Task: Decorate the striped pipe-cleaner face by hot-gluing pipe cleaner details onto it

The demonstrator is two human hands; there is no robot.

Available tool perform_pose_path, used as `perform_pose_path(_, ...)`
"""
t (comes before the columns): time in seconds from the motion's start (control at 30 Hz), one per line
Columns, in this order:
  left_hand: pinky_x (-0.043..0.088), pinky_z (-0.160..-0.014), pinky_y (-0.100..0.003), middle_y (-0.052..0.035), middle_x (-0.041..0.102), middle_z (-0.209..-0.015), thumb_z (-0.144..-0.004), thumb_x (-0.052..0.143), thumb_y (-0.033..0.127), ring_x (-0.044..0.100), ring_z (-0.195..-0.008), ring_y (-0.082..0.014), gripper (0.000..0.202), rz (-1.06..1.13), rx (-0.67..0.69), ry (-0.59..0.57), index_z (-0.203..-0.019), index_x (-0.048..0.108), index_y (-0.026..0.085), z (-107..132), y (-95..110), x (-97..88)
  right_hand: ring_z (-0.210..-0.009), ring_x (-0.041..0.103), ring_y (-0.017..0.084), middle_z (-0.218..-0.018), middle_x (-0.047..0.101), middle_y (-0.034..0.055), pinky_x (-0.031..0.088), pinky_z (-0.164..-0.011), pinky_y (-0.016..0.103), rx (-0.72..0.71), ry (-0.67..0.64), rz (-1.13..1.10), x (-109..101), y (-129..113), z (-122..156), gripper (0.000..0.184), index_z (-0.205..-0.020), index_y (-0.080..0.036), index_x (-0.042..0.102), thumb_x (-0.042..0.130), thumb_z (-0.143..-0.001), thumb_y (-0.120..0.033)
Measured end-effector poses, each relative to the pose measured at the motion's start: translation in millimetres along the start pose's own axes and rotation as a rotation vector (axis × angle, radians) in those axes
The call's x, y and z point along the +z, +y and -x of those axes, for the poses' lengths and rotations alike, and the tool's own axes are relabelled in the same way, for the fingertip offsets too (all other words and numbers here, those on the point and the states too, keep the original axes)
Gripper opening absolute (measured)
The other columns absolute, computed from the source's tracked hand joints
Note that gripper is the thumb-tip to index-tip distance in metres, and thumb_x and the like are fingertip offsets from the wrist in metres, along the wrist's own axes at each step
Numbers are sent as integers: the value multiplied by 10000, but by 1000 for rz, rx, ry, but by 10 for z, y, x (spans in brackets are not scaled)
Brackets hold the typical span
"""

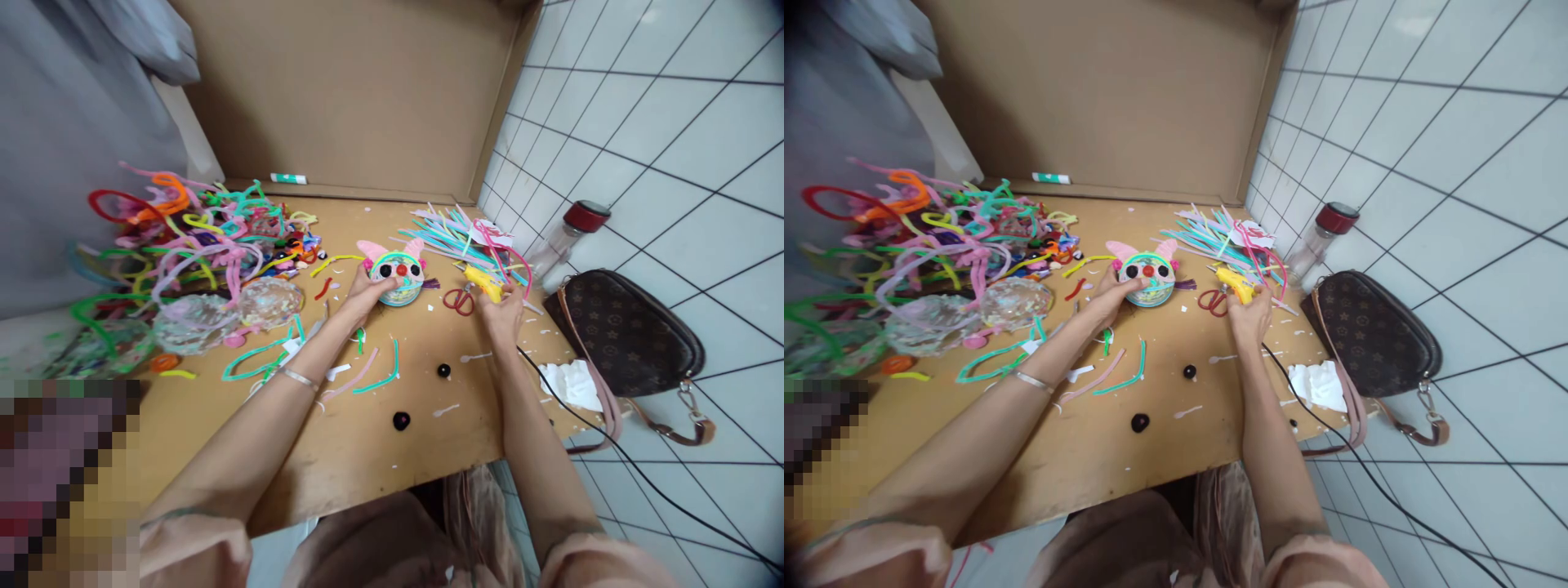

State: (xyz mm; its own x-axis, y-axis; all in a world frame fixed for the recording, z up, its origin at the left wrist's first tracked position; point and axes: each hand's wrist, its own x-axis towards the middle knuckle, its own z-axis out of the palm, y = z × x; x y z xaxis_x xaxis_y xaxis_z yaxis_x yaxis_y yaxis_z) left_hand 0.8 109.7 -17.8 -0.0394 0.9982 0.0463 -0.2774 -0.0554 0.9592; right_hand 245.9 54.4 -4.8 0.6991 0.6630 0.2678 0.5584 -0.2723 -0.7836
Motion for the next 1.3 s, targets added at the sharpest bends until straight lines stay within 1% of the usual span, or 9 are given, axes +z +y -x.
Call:
perform_pose_path(0.3, 516, -1027, -469, -37, 711, -1021, -435, 873, 332, 674, -1039, -273, 722, 10, 5, -8, -1065, 534, 230, -17, 2, 10, -999, 610, 316, -1033, 651, 144, 483, -949, 462, -195, -51, 163, 106, 140, 3, 540, -1226, -113, 532, 553, -713, -281)
perform_pose_path(0.47, 515, -1032, -474, -49, 713, -1018, -444, 877, 336, 664, -1092, -294, 705, 15, 10, -17, -1056, 544, 232, 12, 31, 13, -1084, 581, 311, -1094, 657, 155, 466, -978, 439, -386, 7, 269, 83, 124, 53, 388, -1152, -149, 594, 507, -787, -249)
perform_pose_path(0.53, 515, -1040, -476, -56, 718, -1036, -454, 878, 337, 660, -1123, -306, 697, -6, -4, -11, -1060, 548, 233, 35, 57, 8, -1076, 591, 292, -1091, 676, 147, 463, -964, 405, -460, -47, 326, 57, 45, 118, 302, -1099, -165, 632, 476, -847, -226)
perform_pose_path(0.63, 510, -1061, -473, -65, 724, -1071, -473, 884, 327, 652, -1173, -319, 688, -33, -25, -1, -1069, 553, 235, 63, 86, 0, -1030, 607, 272, -1049, 710, 135, 452, -880, 354, -512, -251, 505, 48, -97, 258, 276, -1059, -172, 689, 449, -931, -218)
perform_pose_path(0.73, 504, -1074, -472, -65, 725, -1081, -472, 887, 320, 651, -1182, -321, 685, -30, -27, 0, -1066, 554, 240, 68, 90, -5, -1035, 602, 269, -1125, 716, 151, 424, -813, 335, -558, -388, 697, 74, -202, 397, 337, -1165, -183, 716, 430, -996, -239)
perform_pose_path(0.83, 500, -1082, -484, -64, 723, -1093, -475, 876, 336, 661, -1153, -314, 690, -30, -23, -8, -1070, 542, 235, 58, 80, -3, -1052, 595, 270, -1194, 692, 177, 418, -800, 340, -595, -383, 803, 97, -250, 471, 409, -1254, -193, 708, 359, -1048, -251)
perform_pose_path(0.97, 500, -1085, -489, -55, 721, -1094, -474, 874, 344, 665, -1149, -308, 702, -32, -13, -11, -1075, 530, 232, 50, 69, 1, -1078, 593, 280, -1197, 684, 206, 448, -843, 366, -677, -400, 852, 118, -259, 483, 408, -1260, -152, 704, 370, -1026, -148)
perform_pose_path(1.13, 507, -1082, -493, -67, 719, -1073, -463, 882, 324, 659, -1184, -326, 711, -6, -8, -25, -1073, 531, 231, 42, 57, -6, -990, 622, 290, -1104, 688, 223, 473, -827, 410, -642, -392, 761, 199, -240, 482, 415, -1192, -135, 717, 371, -976, -55)
perform_pose_path(1.3, 493, -1101, -500, -64, 714, -1099, -452, 876, 334, 656, -1185, -319, 717, -13, -12, -8, -1073, 534, 227, 28, 42, -7, -905, 630, 253, -1090, 661, 192, 437, -717, 343, -545, -382, 745, 223, -226, 425, 362, -1085, -171, 734, 387, -999, -114)
